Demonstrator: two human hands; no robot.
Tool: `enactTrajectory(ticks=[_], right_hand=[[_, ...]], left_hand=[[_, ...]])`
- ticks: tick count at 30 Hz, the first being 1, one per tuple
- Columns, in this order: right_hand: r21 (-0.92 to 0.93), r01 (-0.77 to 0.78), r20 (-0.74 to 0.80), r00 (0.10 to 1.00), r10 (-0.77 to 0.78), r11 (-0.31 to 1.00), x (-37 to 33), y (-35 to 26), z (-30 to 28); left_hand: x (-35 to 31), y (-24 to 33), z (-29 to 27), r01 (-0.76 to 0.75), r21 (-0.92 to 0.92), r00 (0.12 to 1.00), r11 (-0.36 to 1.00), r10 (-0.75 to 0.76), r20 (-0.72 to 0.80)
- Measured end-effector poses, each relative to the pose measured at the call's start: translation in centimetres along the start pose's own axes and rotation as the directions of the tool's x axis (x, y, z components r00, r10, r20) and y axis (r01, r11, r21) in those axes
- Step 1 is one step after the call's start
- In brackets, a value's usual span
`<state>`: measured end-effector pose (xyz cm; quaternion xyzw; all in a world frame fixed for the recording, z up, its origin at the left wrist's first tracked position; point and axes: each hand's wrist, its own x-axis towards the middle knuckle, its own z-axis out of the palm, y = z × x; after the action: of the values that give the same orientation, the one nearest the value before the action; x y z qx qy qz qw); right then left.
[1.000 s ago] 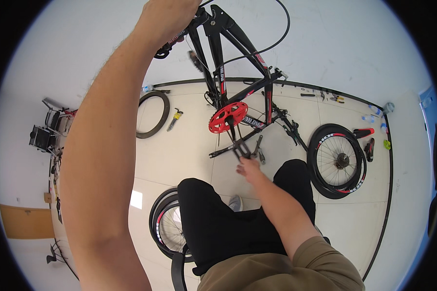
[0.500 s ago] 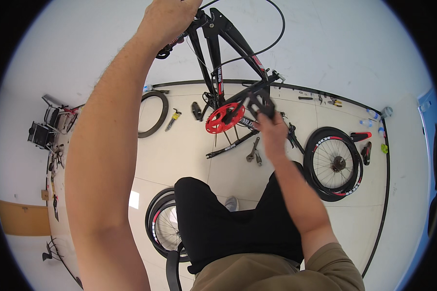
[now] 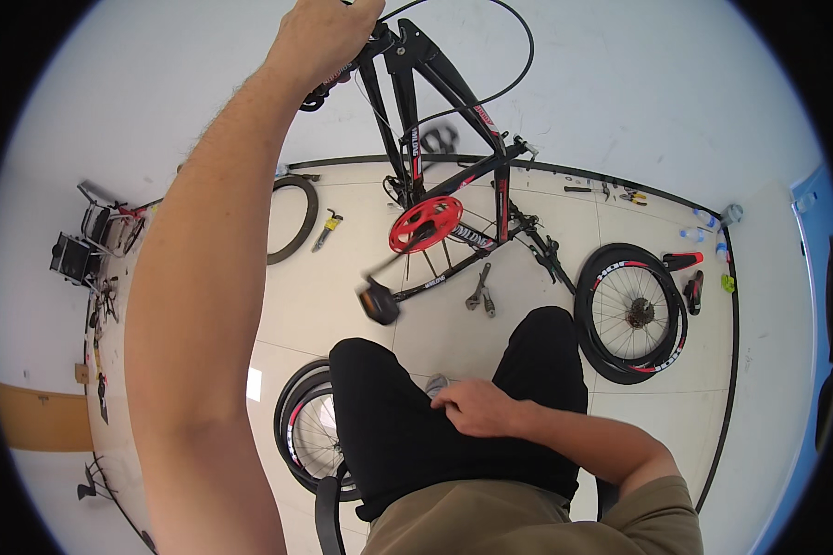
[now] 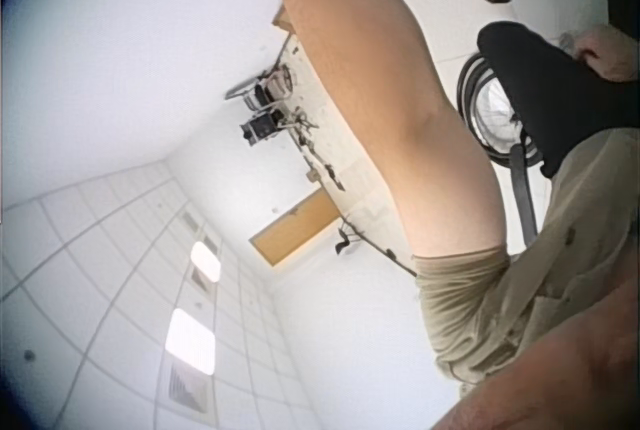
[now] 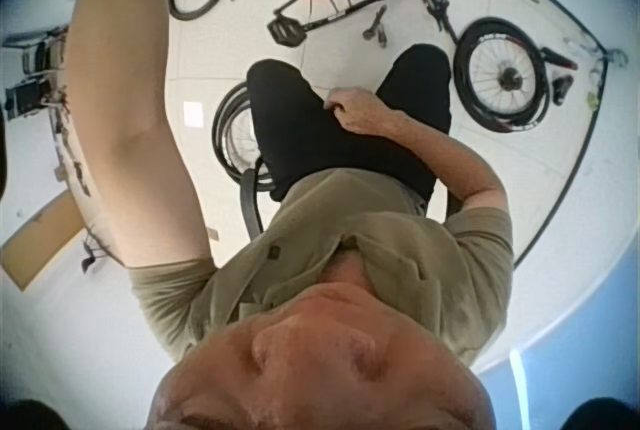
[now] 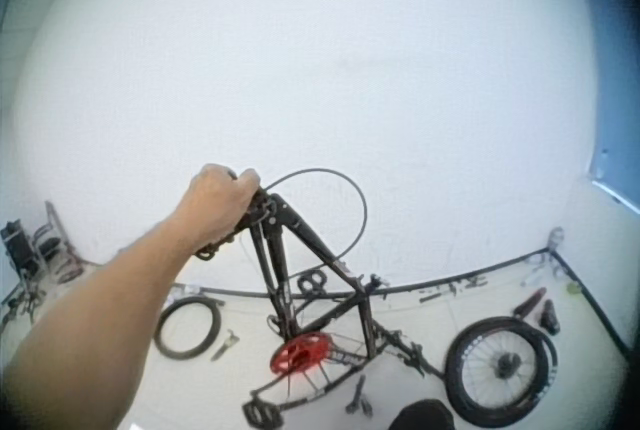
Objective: The person assembles a bicycle by attaching the handlebar to the frame, installing a pedal, and routing the chain through the crankset and rear derailleur. The person rotates the crank to check chain movement.
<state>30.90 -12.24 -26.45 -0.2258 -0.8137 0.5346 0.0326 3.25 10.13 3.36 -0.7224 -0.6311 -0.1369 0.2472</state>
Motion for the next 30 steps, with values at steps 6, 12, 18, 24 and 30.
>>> enactTrajectory(ticks=[6,12,18,24,30], right_hand=[[0.436,-0.117,-0.152,0.968,0.201,0.892,-6.5,-3.5,0.0],[0.591,-0.143,-0.303,0.873,0.382,0.794,-9.2,-3.2,0.6],[0.56,-0.048,-0.41,0.851,0.327,0.827,-9.1,-1.7,0.6],[0.678,-0.069,-0.322,0.867,0.381,0.731,-9.5,-1.6,1.3],[0.686,-0.076,-0.295,0.88,0.372,0.723,-9.5,-2.5,1.2]], left_hand=[[-0.3,0.8,-0.7,0.175,-0.235,0.984,0.956,-0.161,0.076],[-0.5,4.3,-2.8,0.507,-0.507,0.854,0.697,-0.485,0.187],[-0.2,1.7,-1.2,0.519,-0.482,0.852,0.706,-0.473,0.224],[0.2,1.6,-1.0,0.536,-0.485,0.841,0.691,-0.487,0.235],[-0.1,2.0,-1.4,0.549,-0.493,0.83,0.675,-0.507,0.232]])
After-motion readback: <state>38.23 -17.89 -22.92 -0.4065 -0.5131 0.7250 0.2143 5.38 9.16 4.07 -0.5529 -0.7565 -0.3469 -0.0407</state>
